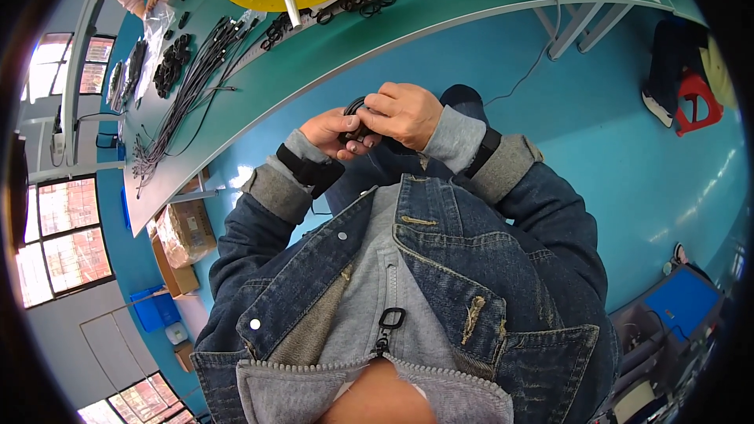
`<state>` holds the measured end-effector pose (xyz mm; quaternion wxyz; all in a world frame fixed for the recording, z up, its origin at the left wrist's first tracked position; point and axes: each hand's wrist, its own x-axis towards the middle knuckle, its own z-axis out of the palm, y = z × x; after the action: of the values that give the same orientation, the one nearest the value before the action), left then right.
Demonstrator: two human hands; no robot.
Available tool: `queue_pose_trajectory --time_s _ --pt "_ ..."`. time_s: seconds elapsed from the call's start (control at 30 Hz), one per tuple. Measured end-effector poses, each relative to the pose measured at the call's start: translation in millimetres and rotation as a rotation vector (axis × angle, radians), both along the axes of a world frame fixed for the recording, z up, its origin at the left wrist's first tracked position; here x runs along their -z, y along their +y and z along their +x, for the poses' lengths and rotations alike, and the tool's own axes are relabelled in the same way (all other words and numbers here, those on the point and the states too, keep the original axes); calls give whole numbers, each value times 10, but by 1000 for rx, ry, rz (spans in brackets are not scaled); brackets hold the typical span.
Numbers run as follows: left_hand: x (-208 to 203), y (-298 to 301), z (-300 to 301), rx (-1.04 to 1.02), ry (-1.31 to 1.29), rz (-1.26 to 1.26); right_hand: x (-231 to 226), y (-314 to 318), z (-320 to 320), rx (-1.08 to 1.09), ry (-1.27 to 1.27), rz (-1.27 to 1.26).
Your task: The person picks up a cable, winds it around the spindles of a machine, and removes the coiled cable. They then secure the coil with a rubber band and place the finished cable onto a pile on the table.
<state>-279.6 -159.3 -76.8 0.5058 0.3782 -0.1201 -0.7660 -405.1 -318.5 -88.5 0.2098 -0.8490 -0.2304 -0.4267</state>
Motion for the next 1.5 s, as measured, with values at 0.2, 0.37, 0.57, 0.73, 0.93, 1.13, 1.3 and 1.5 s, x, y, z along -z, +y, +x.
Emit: queue_pose_trajectory --time_s 0.2,0.37,0.57,0.73,0.93,1.13,1.3,1.5 --pt "21 0 -17 7 -58 8 -8 20 6 24 114 -131" --pt "-34 6 -43 -8 -104 -22 -26 39 -4 11 147 -88" --pt "-81 -17 -80 -12 -170 -56 -77 75 -11 7 75 24" --pt "19 12 -128 -19 -274 97 -21 121 28 -65 182 345" --pt "-26 23 -255 -380 -515 -12 -20 -273 309 178 301 697" --pt "-150 -110 -84 -558 -652 -28 -84 -614 1022 524 156 62" --pt "-293 -380 198 -715 -786 -3 -47 -688 1128 445 124 180" --pt "-387 -679 288 -813 -895 1 -268 -543 893 42 723 1283"
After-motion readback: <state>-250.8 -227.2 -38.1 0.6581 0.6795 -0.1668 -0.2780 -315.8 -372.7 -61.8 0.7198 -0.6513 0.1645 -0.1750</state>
